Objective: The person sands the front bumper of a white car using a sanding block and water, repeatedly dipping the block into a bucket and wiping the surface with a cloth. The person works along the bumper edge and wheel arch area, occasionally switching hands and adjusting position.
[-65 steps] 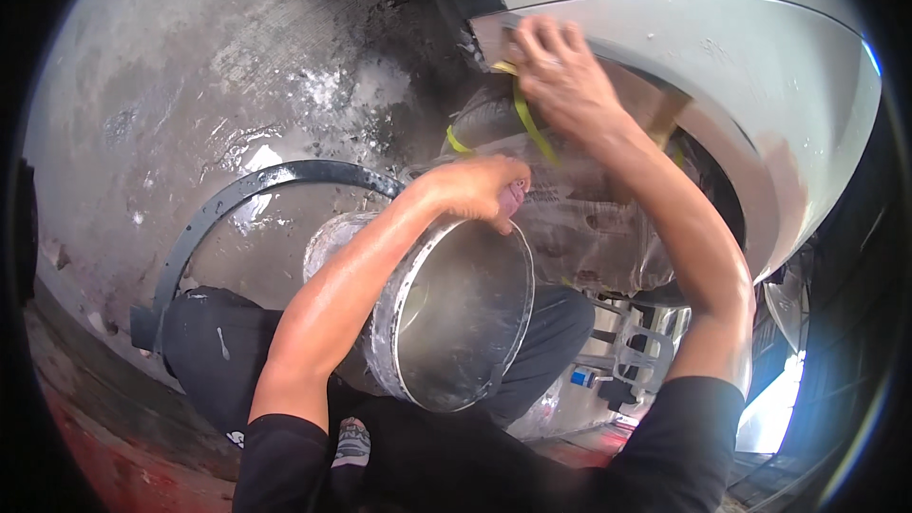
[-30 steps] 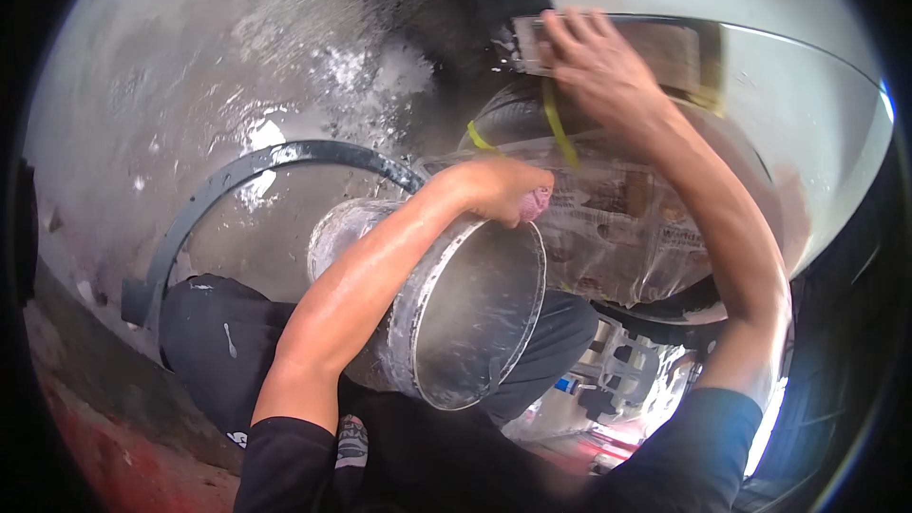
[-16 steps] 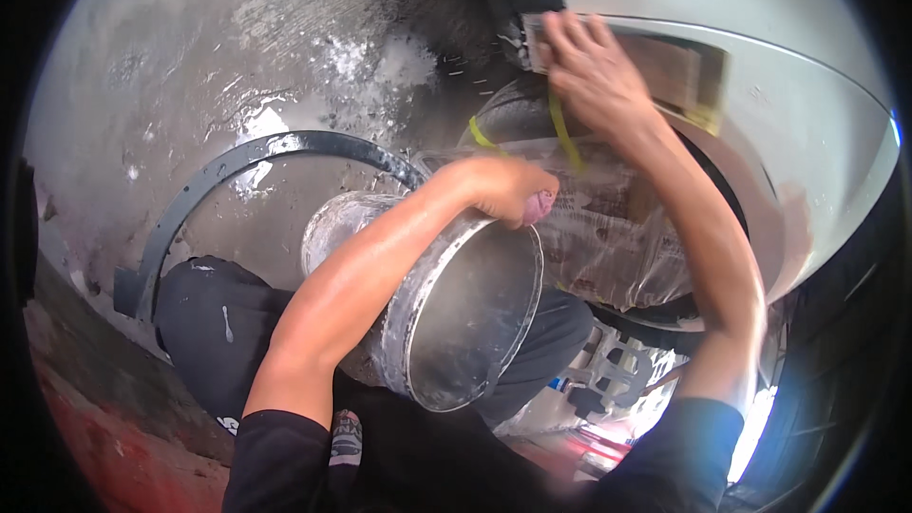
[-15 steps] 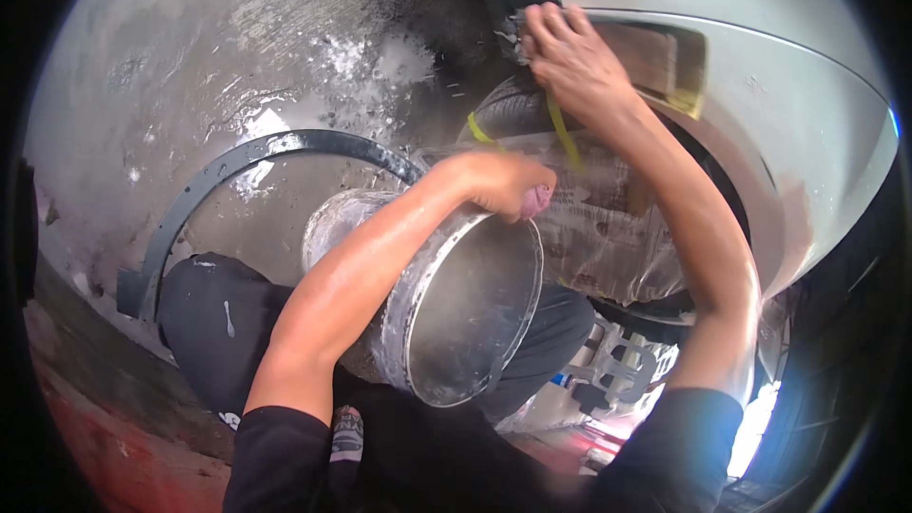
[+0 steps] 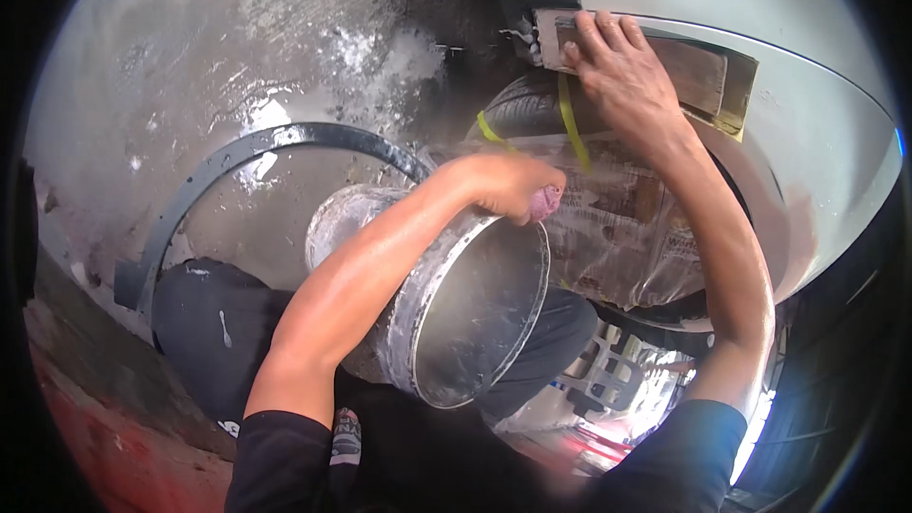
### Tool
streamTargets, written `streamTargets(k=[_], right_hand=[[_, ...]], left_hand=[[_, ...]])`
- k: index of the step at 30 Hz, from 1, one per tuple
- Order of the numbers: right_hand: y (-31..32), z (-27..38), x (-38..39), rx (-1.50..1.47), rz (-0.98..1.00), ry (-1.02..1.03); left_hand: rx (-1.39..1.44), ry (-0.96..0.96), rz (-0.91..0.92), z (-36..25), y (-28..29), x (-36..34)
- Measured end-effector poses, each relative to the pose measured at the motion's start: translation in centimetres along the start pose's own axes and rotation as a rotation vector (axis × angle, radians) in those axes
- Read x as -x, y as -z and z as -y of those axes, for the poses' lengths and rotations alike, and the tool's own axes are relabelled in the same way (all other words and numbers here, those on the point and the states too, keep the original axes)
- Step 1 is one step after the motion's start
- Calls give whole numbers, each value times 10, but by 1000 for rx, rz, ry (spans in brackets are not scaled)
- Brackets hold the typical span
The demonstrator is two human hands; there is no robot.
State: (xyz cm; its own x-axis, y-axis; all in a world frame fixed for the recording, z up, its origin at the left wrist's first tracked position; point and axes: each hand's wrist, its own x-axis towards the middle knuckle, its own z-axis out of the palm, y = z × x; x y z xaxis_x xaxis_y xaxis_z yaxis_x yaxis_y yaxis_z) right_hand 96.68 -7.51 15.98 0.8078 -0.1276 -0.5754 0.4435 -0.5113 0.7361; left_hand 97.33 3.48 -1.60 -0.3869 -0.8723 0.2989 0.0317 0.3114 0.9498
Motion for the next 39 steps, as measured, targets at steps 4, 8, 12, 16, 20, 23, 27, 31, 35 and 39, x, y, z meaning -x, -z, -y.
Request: streamTargets(k=[4, 8, 12, 16, 20, 23, 27, 31, 35, 39], right_hand=[[-9, 6, -30, 8, 78, 37], [-7, 0, -16, -26, 39, 49], [-13, 10, -6, 41, 15, -9], [-5, 3, -26, 25, 55, 38], [-4, -2, 5, 4, -99, -10], [-14, 3, -15, -15, -81, 36], [3, -5, -10, -72, -53, 15], [-8, -7, -2, -8, -41, 24], [-4, -5, -23, -5, 12, 76], [2, -12, 5, -61, -8, 5]], left_hand=[[-55, -82, -40, -9, -1, -9], [18, -46, -82, -1, -1, 3], [-30, 3, 23, -16, 4, -1], [-7, -134, -85, -5, -2, -2], [32, -4, 35, -7, 7, -2], [-16, -48, -34, -9, 1, -6], [14, -45, -57, -7, 4, 9], [-1, -8, 6, -13, 3, -2], [32, -105, -84, -8, -1, 6], [40, -23, 36, 0, 3, -3]])
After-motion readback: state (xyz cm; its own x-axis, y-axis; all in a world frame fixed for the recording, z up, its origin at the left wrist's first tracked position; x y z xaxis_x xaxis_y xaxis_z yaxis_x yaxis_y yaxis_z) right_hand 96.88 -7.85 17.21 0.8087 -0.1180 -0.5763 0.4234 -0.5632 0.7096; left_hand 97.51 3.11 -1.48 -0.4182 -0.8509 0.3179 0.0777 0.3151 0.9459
